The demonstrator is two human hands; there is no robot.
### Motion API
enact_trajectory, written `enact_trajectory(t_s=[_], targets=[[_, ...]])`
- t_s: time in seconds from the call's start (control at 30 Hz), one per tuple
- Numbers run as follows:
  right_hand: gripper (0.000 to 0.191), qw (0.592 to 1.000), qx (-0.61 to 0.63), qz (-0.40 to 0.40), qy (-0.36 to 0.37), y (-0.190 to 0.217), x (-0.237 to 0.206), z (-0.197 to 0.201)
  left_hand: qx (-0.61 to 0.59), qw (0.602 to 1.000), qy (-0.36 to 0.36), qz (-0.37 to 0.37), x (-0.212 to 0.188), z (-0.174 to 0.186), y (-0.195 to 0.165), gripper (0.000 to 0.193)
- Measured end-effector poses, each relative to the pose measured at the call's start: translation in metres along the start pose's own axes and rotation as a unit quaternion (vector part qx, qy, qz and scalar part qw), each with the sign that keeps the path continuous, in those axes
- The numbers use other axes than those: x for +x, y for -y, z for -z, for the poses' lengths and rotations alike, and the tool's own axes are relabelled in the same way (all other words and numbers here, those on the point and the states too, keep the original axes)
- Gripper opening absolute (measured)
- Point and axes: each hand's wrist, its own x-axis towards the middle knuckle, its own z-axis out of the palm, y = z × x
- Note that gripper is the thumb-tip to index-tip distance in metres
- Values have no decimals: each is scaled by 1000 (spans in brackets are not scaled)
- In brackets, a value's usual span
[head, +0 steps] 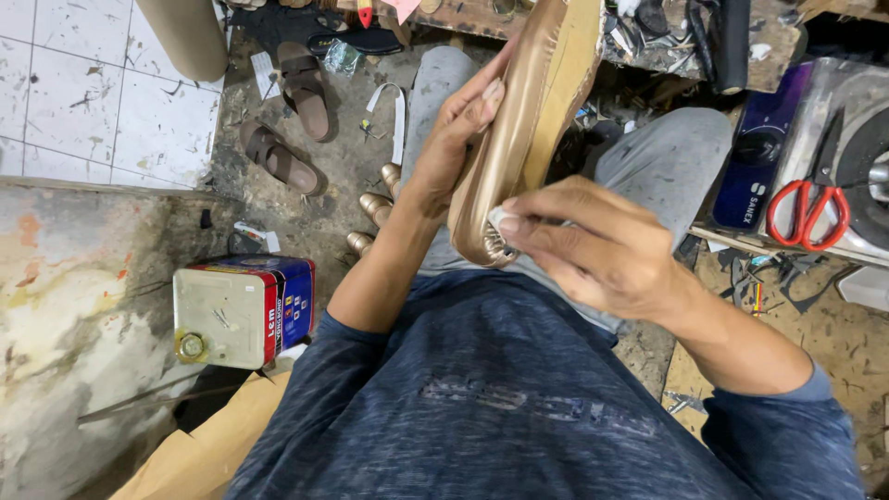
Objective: The person repeatedly wipes the exterior of a gold-colored shoe with a white cloth, dipping the cloth into a container of liquid between wipes. The person handles multiple shoes one at a time, wiping each shoe's surface and placing it back on a nearby shelf.
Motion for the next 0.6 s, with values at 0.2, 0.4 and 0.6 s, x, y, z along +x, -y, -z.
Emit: enact_trajectory(t_s=[0.2,0.4,0.6], targets=[[14,996,-30,-71,-45,-38,-7,15,-11,999,32,8,-4,-1,2,88],[12,975,-121,-96,-161,-79,3,34,-29,997,73,24,-11,-13,-6,97],[12,979,-41,-150,-131,-70,-10,41,-69,996,31,44,-2,-27,-20,103]])
